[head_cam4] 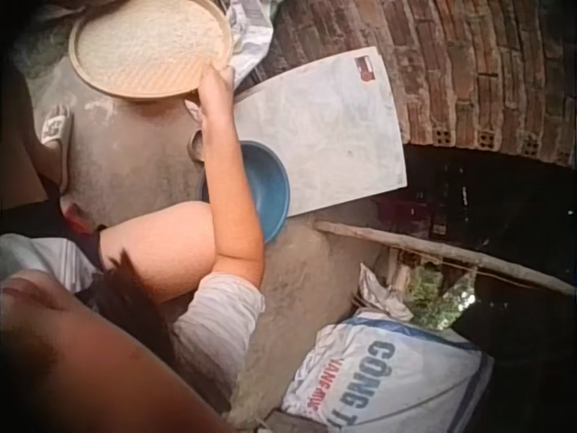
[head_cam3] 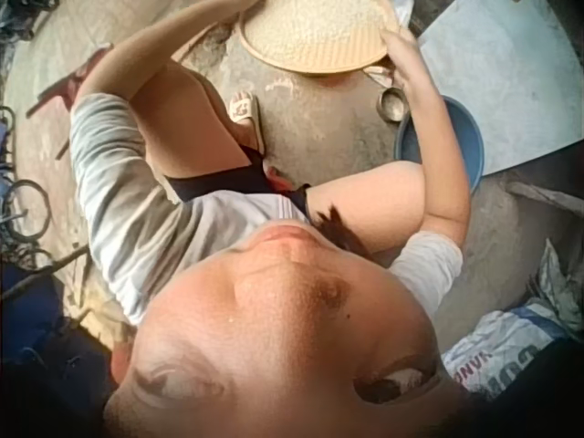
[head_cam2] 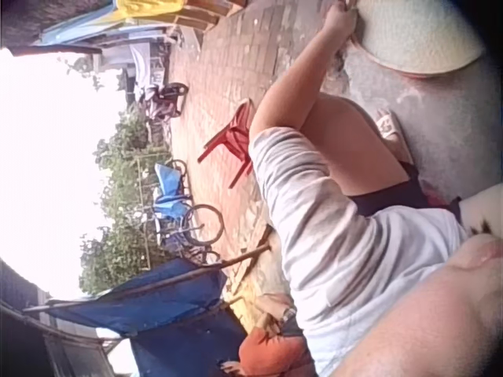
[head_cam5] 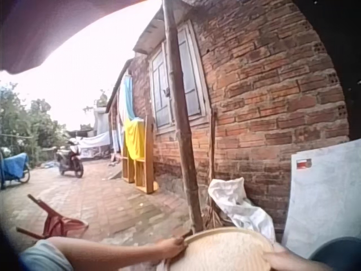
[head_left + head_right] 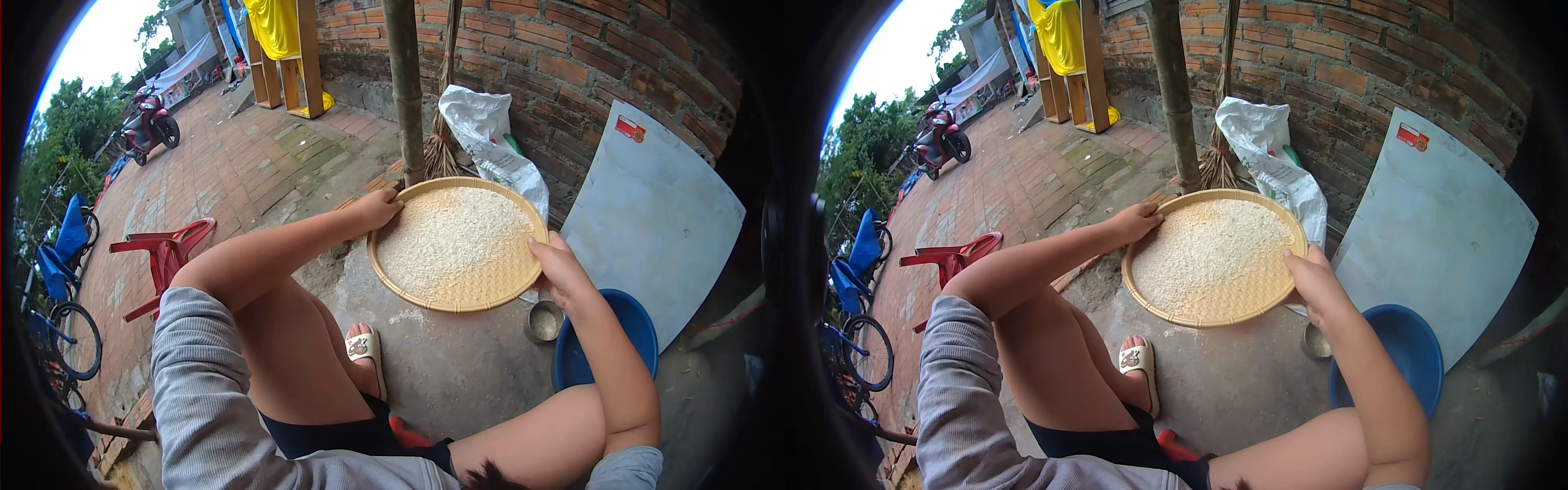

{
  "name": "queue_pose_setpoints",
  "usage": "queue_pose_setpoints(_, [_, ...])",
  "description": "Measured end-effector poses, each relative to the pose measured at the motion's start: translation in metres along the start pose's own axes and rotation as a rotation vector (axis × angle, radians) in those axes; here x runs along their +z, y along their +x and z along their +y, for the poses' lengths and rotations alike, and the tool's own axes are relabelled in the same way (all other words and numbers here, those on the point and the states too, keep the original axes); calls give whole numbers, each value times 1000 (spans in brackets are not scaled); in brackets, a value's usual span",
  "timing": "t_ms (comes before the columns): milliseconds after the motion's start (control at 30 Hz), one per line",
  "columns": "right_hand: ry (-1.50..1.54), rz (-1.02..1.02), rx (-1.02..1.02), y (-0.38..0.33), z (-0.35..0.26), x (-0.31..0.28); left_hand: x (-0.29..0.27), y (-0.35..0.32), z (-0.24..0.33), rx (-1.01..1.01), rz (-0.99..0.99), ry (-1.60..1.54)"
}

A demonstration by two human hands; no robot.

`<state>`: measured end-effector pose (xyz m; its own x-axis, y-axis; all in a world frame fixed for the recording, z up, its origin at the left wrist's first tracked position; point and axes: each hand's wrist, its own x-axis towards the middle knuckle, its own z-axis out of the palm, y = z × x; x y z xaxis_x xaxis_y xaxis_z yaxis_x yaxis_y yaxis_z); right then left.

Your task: The person sifts rice by swirling it in a round woven tray, sorting through the grains by hand to remove debris, and scooping rice from a plastic basin.

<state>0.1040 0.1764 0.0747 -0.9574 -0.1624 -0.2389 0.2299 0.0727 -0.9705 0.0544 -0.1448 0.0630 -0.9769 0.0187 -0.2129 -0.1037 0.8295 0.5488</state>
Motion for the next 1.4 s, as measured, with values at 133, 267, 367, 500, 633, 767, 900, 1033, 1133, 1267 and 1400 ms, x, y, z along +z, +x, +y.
queue_pose_setpoints(133, [116,50,-1,33,17,-55,18,-21,52,-81,33,-148])
queue_pose_setpoints(267, [379,87,292,43,34,-81,27,-15,77,-9,60,-200])
queue_pose_setpoints(367, [397,62,174,25,29,-57,11,11,48,53,-101,-167])
queue_pose_setpoints(500, [409,-16,133,6,9,-19,5,36,7,118,-79,-240])
queue_pose_setpoints(633, [446,74,200,34,20,-54,4,4,48,48,-134,-228])
queue_pose_setpoints(767, [405,13,71,18,13,-24,-27,-2,27,8,-199,-196])
queue_pose_setpoints(900, [321,-304,190,-9,-12,28,-76,-26,-15,-68,-291,-204])
queue_pose_setpoints(1033, [194,-137,171,24,-1,17,-78,-42,-15,-72,-407,-357])
queue_pose_setpoints(1133, [262,-47,145,48,18,12,-66,-36,-15,-50,-405,-422])
queue_pose_setpoints(1267, [239,-157,-8,18,5,47,-91,-25,-45,-105,-477,-339])
queue_pose_setpoints(1400, [258,-130,69,42,9,32,-59,-16,-23,-203,-280,-274])
